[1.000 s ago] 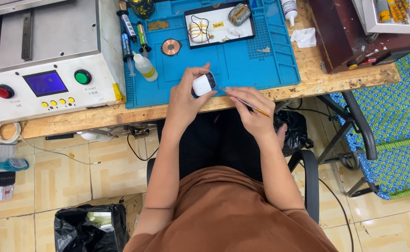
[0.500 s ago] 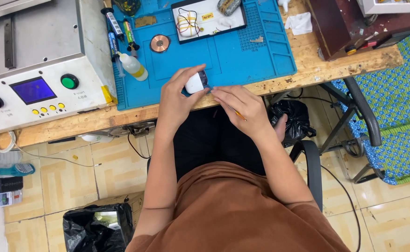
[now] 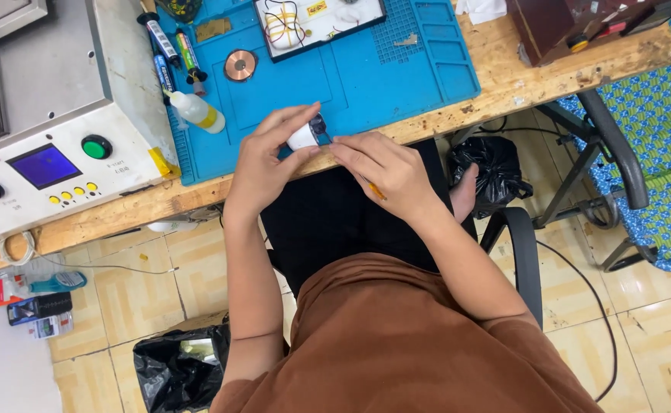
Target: Performing precision repair or cleaning on a small electronic component using a fine-tipped tool at a workbench.
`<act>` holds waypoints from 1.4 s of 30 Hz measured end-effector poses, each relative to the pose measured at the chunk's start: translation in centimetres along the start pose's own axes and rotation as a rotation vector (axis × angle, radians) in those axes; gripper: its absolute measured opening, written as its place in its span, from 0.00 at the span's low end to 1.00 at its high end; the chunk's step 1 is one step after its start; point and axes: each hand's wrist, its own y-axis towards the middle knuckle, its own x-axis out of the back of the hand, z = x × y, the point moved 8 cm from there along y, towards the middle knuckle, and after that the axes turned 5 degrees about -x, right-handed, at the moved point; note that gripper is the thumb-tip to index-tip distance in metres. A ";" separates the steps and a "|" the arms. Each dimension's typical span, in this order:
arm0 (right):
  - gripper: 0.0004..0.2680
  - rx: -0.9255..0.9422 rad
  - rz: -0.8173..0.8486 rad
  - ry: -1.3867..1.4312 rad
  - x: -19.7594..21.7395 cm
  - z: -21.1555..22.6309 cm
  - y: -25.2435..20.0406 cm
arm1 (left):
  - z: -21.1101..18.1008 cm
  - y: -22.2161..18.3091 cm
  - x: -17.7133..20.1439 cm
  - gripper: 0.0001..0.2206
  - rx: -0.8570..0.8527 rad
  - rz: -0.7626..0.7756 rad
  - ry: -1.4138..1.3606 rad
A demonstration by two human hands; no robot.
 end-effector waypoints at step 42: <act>0.03 0.155 -0.297 -0.049 -1.6 -0.6 -3.0 | 2.2 -1.0 -0.2 0.29 0.129 -0.186 -0.131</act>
